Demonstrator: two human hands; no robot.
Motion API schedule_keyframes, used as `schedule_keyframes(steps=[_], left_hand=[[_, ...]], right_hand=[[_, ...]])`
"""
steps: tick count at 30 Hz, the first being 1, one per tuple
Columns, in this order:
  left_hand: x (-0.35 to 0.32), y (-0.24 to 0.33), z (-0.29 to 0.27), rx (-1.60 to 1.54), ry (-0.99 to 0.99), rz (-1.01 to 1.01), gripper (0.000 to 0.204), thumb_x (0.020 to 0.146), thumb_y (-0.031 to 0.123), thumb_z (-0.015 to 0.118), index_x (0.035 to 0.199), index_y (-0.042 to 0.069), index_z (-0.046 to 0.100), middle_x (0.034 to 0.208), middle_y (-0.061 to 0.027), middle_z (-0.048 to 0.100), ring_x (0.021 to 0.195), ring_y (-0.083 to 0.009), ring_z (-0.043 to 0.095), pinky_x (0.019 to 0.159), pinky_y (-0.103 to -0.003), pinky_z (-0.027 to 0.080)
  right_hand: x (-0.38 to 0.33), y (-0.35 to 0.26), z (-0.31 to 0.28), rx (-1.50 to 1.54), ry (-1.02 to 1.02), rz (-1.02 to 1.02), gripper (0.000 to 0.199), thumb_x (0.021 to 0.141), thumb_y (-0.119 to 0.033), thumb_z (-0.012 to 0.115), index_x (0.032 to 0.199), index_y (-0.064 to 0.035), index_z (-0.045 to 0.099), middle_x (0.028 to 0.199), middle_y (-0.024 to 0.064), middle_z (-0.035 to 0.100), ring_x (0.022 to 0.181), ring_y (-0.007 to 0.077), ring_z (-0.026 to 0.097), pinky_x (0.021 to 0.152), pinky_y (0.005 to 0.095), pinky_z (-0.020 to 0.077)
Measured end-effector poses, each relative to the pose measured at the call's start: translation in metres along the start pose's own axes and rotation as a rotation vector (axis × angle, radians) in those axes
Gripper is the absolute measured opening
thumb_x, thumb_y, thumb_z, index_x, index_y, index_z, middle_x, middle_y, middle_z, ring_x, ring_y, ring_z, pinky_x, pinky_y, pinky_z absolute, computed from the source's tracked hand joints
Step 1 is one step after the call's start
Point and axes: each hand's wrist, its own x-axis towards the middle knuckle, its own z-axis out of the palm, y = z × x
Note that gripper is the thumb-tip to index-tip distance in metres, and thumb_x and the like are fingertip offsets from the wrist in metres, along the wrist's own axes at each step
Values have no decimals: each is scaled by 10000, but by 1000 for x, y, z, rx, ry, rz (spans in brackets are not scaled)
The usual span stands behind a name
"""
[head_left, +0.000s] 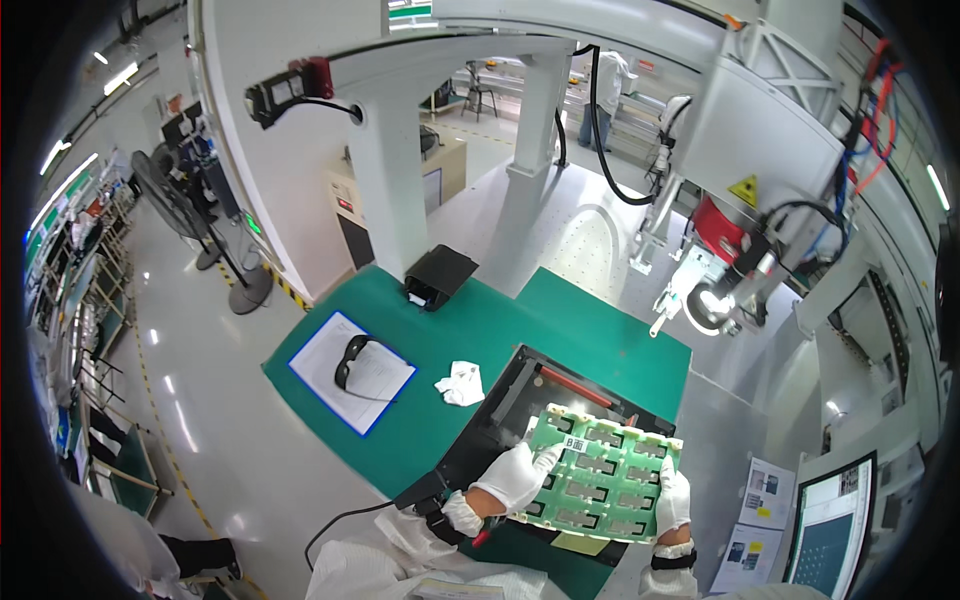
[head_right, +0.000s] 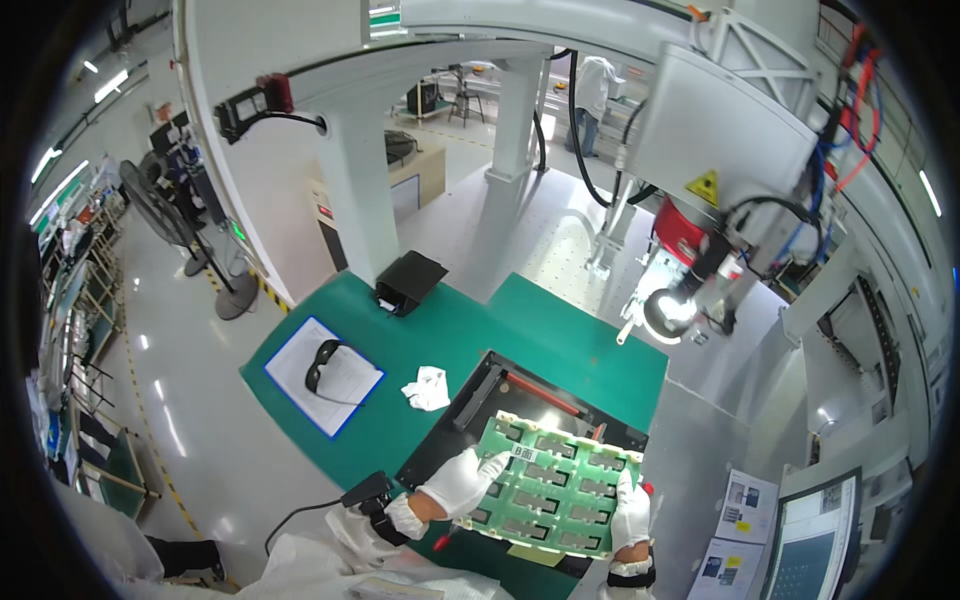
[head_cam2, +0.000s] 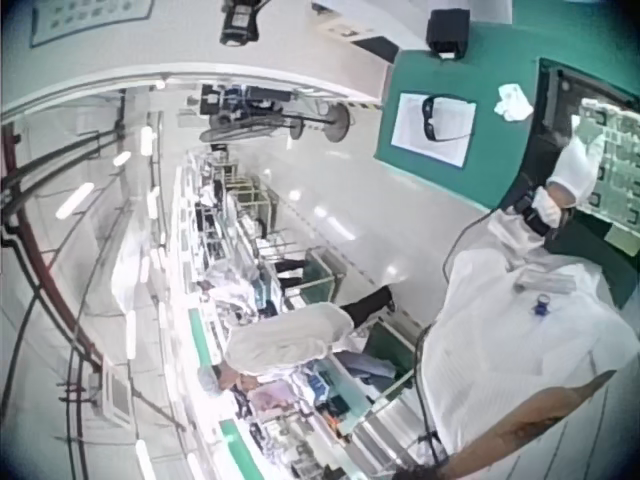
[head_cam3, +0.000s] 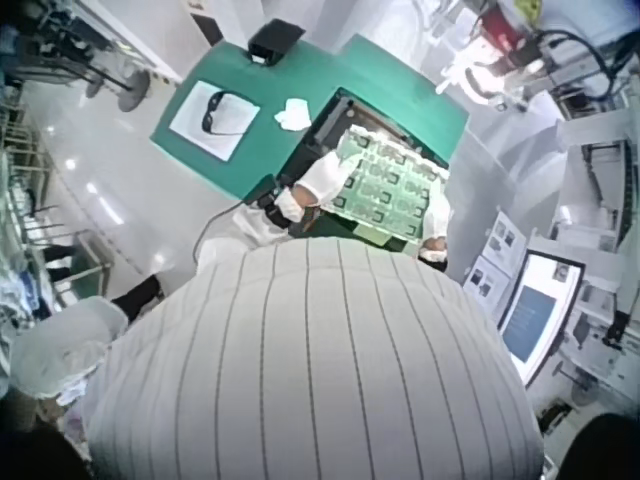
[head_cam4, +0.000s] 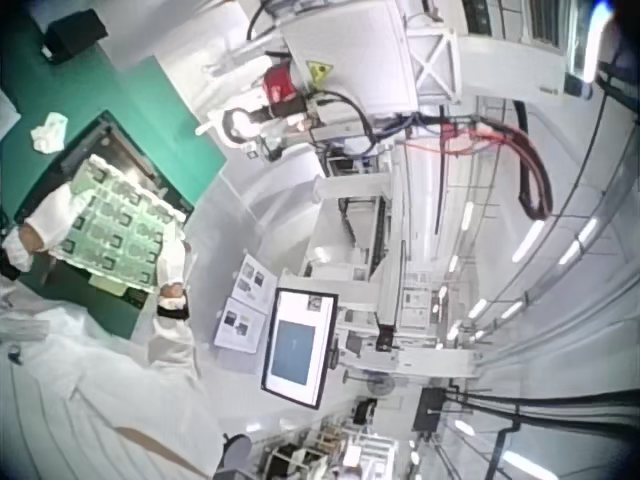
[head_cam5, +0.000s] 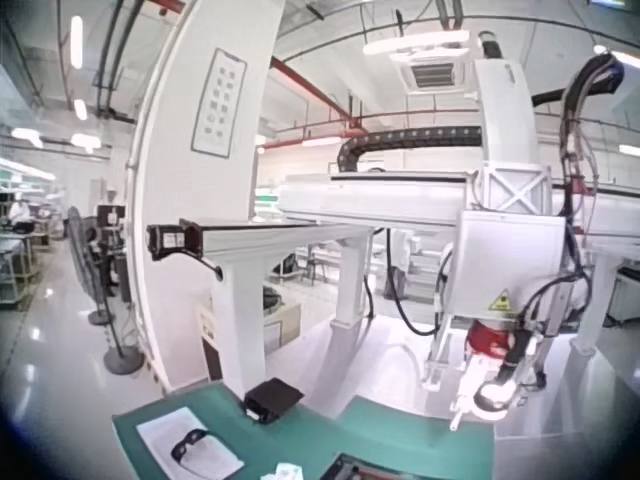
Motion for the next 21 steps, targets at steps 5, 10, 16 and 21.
schedule_keyframes(steps=[5, 10, 16, 21], left_hand=[[75, -9, -17, -201, 83, 239, 578, 996, 464, 568, 949, -111, 612, 767, -305, 642, 775, -477, 645, 669, -500, 499], [134, -31, -20, -123, -22, 196, 607, 979, 479, 580, 958, -126, 607, 822, -331, 647, 819, -481, 650, 709, -500, 514], [172, -50, -23, -105, -105, 75, 627, 981, 496, 562, 970, -130, 598, 826, -339, 652, 800, -483, 658, 700, -507, 522], [191, -65, -21, -141, -112, 56, 602, 978, 475, 578, 954, -127, 599, 808, -336, 649, 765, -480, 659, 671, -510, 520]], right_hand=[[34, -18, 39, 65, 104, 17, 431, 1077, -382, 469, 1149, -6, 664, 997, 47, 710, 820, 108, 651, 719, 273, 535], [66, -16, 60, 105, 272, 144, 483, 1067, -423, 478, 1170, 13, 660, 1011, 61, 715, 808, 120, 660, 704, 281, 538], [92, 11, 58, -4, 294, 198, 493, 1052, -450, 498, 1189, -1, 648, 1028, 64, 710, 829, 139, 665, 725, 299, 546], [110, 32, 59, -18, 276, 246, 473, 1050, -444, 503, 1200, -17, 638, 1027, 62, 706, 823, 147, 672, 716, 308, 556]])
